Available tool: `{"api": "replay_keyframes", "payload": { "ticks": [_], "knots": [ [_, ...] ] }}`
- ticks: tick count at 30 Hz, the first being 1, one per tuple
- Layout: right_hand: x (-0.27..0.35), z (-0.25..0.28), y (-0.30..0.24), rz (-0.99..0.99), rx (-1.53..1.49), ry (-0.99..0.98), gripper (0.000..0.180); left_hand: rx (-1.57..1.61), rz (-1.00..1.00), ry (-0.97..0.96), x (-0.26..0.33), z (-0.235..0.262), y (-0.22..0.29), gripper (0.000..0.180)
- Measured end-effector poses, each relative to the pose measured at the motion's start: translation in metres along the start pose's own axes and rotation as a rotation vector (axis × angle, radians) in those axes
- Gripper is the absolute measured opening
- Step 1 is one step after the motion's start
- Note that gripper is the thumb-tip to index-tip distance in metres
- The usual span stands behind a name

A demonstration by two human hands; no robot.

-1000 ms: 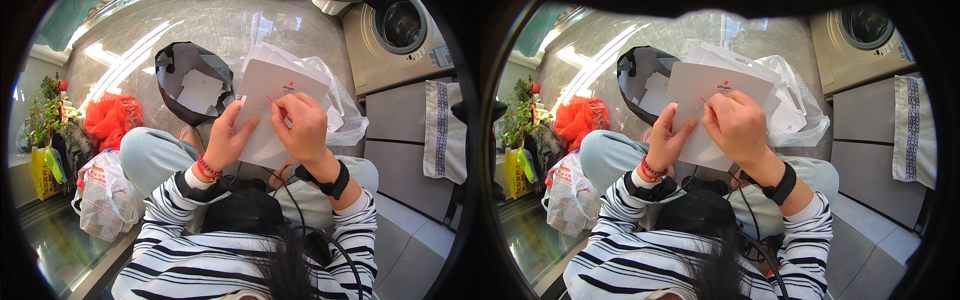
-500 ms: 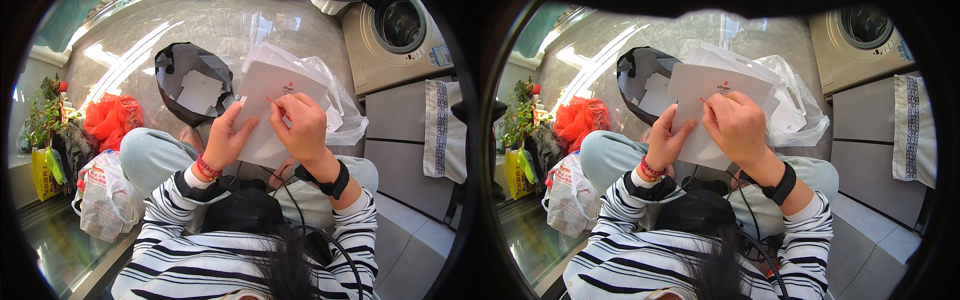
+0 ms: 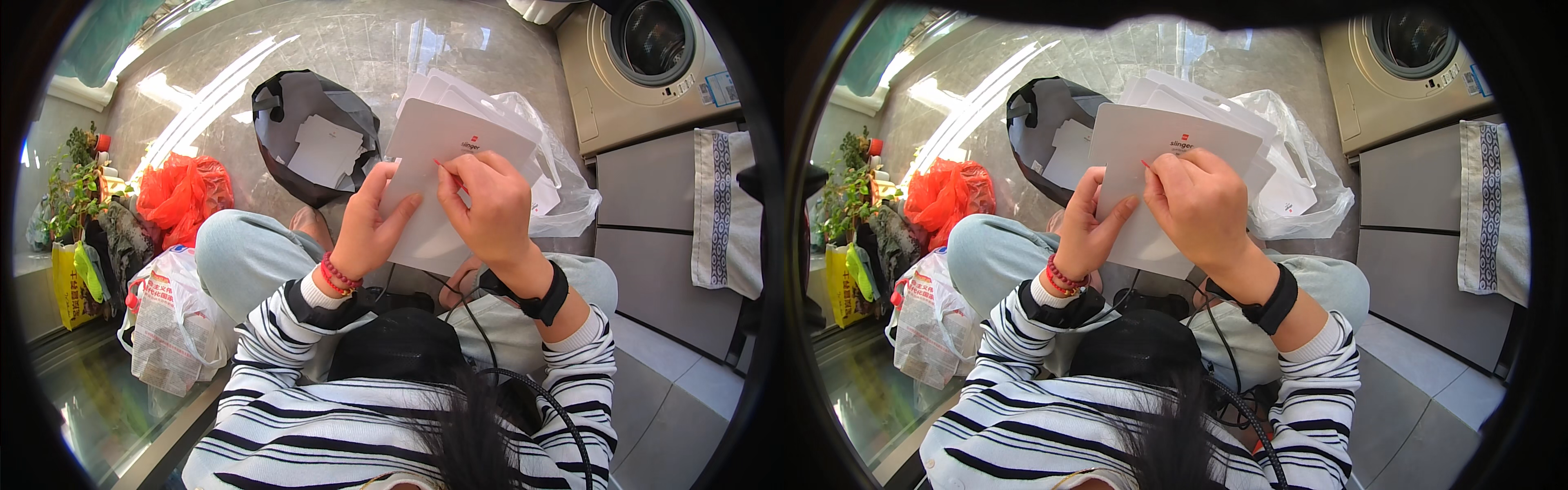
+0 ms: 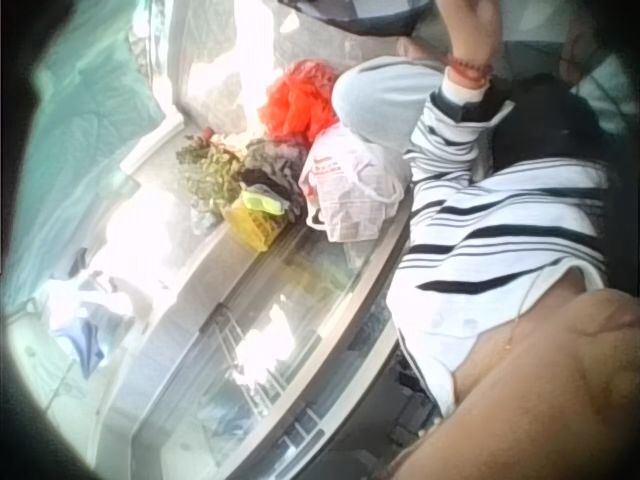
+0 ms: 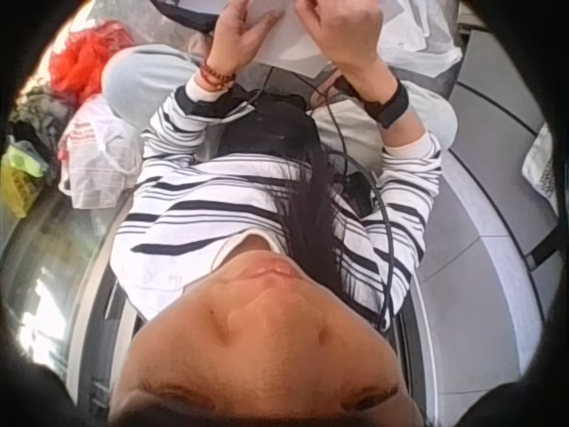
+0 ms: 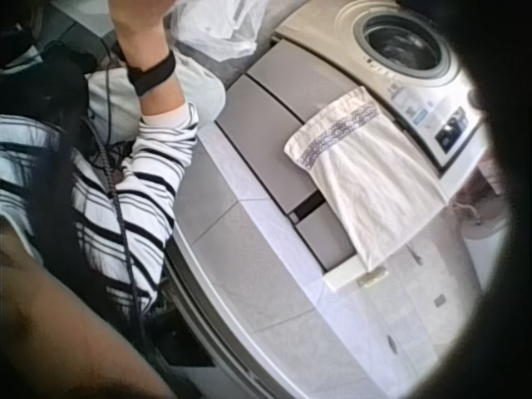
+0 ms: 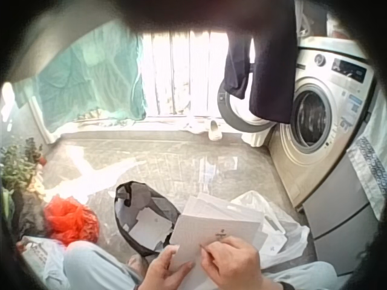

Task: The person sits on the floor and repeatedly inserts a red pin into pre-punched holes on white paper parts labeled 'slinger', then places the assembled parts into a black bag. The person handles the parts one at a time and continues the cycle until the end of the clip.

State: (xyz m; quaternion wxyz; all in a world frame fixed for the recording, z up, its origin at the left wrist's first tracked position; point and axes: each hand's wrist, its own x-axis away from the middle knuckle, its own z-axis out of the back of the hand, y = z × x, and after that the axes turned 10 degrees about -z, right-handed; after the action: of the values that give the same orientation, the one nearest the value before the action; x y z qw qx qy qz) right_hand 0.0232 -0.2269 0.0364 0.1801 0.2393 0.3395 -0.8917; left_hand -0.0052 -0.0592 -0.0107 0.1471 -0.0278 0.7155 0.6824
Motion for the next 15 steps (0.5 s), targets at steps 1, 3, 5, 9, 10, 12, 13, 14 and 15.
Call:
{"api": "replay_keyframes", "payload": {
  "ticks": [1, 3, 5, 9, 10, 12, 13, 14, 15],
  "knots": [
    [0.0000, 0.0002, -0.0001, 0.000, -0.001, 0.003, 0.008, 0.010, 0.012, 0.005, 0.0001, 0.0000, 0.0002, 0.031],
    [-0.0002, 0.0007, 0.0000, 0.006, -0.005, 0.001, 0.008, -0.012, -0.003, 0.009, 0.0008, -0.0004, 0.0014, 0.029],
    [-0.0006, 0.0010, 0.0000, 0.008, -0.004, -0.003, 0.008, -0.025, -0.010, 0.011, 0.0003, -0.0008, 0.0023, 0.026],
    [-0.0008, 0.0012, -0.0007, 0.017, -0.014, -0.001, 0.008, 0.046, 0.013, 0.042, -0.0006, -0.0015, 0.0024, 0.023],
    [-0.0006, 0.0012, -0.0009, 0.020, -0.022, 0.002, 0.008, 0.082, 0.029, 0.057, -0.0007, -0.0014, 0.0021, 0.023],
    [0.0003, 0.0014, -0.0015, 0.046, -0.051, -0.015, 0.008, 0.061, 0.030, 0.046, -0.0010, 0.0013, 0.0021, 0.022],
    [0.0006, 0.0012, -0.0016, 0.062, -0.067, -0.020, 0.009, 0.049, 0.032, 0.041, -0.0013, 0.0028, 0.0021, 0.022],
    [0.0008, 0.0009, -0.0016, 0.071, -0.047, -0.030, 0.009, 0.041, 0.024, 0.036, -0.0015, 0.0038, 0.0019, 0.022],
    [0.0009, -0.0001, -0.0017, 0.082, -0.029, -0.037, 0.010, 0.033, 0.015, 0.031, -0.0017, 0.0045, 0.0018, 0.021]
  ]
}}
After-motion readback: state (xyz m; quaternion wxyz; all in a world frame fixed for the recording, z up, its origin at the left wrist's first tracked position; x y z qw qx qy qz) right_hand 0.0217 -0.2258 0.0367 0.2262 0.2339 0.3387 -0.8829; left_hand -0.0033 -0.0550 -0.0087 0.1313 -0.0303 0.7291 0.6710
